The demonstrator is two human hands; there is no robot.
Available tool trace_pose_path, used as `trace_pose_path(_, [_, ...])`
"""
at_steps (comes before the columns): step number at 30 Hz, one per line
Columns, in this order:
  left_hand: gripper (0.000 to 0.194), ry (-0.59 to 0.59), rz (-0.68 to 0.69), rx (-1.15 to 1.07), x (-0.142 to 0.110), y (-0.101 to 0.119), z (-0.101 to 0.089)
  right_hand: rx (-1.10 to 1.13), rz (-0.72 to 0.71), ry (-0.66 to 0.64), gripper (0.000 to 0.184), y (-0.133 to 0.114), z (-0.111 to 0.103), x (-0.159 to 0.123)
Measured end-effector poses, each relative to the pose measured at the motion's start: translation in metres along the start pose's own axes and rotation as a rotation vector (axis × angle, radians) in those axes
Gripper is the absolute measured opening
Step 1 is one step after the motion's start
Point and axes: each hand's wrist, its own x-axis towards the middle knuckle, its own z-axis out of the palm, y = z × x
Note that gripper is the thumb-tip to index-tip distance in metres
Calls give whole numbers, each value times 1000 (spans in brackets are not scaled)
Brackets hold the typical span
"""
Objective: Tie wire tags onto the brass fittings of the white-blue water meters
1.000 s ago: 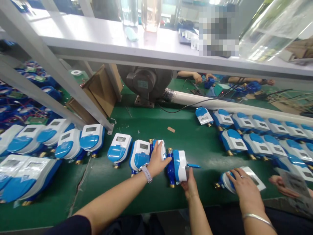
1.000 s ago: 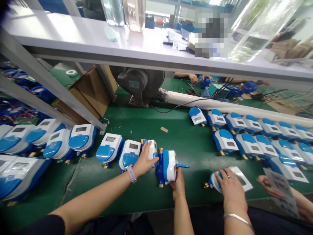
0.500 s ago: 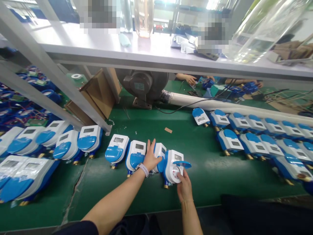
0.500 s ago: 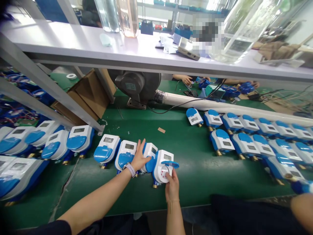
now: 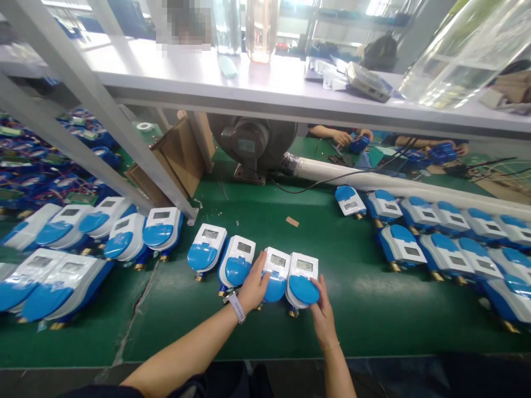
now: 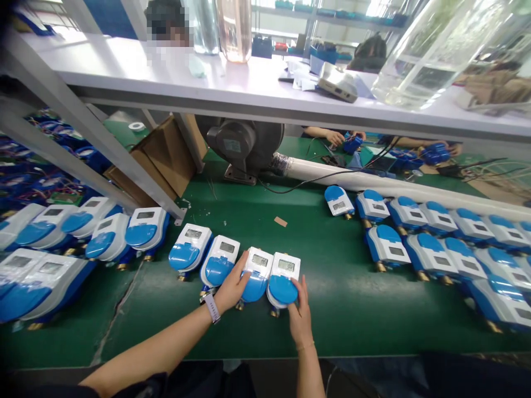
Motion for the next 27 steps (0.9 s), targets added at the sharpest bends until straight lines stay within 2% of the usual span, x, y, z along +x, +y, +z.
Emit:
trace_pose_path(2, [55,-34,119,194,-7,9,-14,161,67,-5,42,2,-2,-1])
trace_pose_path(3, [55,3,143,288,-9,13,-22,229,107,5,41,2,-3,-2])
trace_pose_path(5, [55,158,95,431,-11,14,-39,256,171,48,41,3,0,-2])
trace_pose_path(7, [57,291,9,482,-12,7,-55,174,167,101,43,3,3,-1])
trace_pose_path(9, [58,341,-40,445,-14,-6,-69,123,129,117,56,4,7,-1])
trace_pose_path(11, [60,398,-117,335,-20,-22,-79,169,130,122,72,6,10,-1])
trace_pose_path(13, [65,448,-296,136,-28,-36,-84,251,196,113,78,9,11,-1])
trace_pose_path(15, [70,436,-491,-125,-35,-46,-85,312,267,94,77,11,12,-2])
trace_pose_path(17, [71,397,-592,-337,-38,-49,-81,365,306,86,72,11,15,-3])
trace_pose_path(19, [71,338,-570,-443,-38,-47,-74,425,316,87,68,9,19,-4])
trace_pose_path(23, [76,189,-452,-519,-33,-36,-54,527,329,71,60,10,18,-4])
trace_pose_path(25, [78,164,-447,-529,-30,-32,-40,530,329,87,57,16,7,-2])
trace_pose_path(27, [79,121,-444,-537,-23,-28,-21,498,321,130,55,25,-15,3])
